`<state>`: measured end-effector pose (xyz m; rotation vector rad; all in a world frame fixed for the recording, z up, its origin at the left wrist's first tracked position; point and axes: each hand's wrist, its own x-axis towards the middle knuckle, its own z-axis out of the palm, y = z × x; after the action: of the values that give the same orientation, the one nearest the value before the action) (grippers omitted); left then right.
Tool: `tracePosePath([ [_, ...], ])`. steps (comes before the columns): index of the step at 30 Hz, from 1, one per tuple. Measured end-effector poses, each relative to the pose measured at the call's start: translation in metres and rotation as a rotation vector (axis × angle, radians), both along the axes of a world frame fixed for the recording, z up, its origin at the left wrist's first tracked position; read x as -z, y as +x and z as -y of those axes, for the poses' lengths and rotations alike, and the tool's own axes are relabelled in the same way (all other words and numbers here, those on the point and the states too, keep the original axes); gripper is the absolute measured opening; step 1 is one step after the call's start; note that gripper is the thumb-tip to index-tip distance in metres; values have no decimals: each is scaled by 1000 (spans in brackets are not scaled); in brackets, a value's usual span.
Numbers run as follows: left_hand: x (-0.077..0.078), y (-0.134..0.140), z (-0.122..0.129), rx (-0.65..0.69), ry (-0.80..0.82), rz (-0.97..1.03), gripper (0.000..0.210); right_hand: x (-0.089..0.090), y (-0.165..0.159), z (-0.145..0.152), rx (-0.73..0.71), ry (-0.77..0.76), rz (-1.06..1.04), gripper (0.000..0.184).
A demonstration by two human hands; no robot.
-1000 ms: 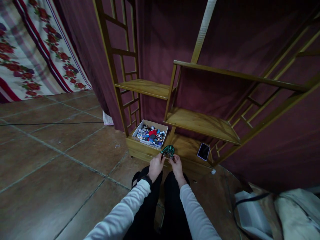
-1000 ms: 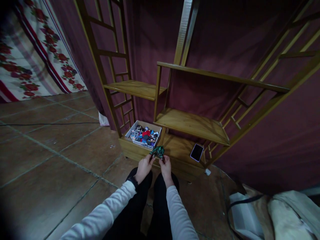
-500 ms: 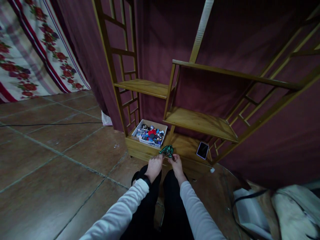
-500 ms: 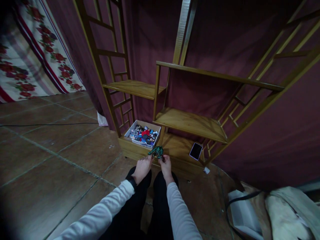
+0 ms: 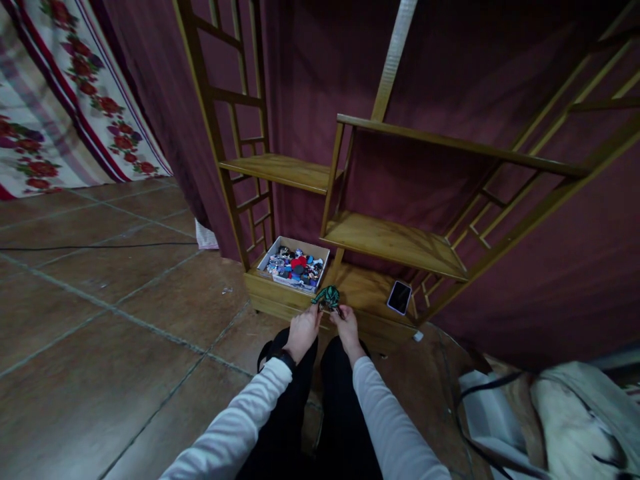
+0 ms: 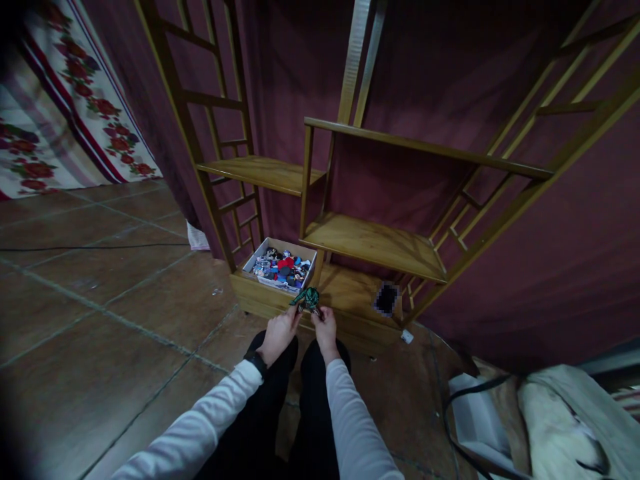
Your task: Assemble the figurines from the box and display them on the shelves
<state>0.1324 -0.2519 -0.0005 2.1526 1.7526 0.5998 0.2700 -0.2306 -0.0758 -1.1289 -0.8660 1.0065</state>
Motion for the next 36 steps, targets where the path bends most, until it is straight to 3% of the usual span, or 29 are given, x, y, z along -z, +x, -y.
tracePosePath([
  [7, 0, 3, -2, -92, -38, 99, 29, -7, -4, 0, -41, -95, -167, 35],
  [15, 16, 11, -15, -175, -21, 810, 20, -15, -7, 3, -25, -88, -150, 32],
  [18, 20, 18, -14, -204, -59, 926, 21, -18, -6, 3, -34, -102, -162, 31],
  [22, 16, 28, -6, -215, -101, 911, 20, -24, -5, 5, -92, -103, -213, 24],
  [27, 7, 33, 7, -214, -104, 703, 18, -29, -5, 8, -164, -90, -187, 19],
  [31, 5, 24, 8, -212, -77, 599, 18, -30, -5, 10, -175, -81, -235, 22],
  [36, 15, 3, -7, -215, -68, 614, 16, -29, -5, 13, -101, -84, -297, 33],
])
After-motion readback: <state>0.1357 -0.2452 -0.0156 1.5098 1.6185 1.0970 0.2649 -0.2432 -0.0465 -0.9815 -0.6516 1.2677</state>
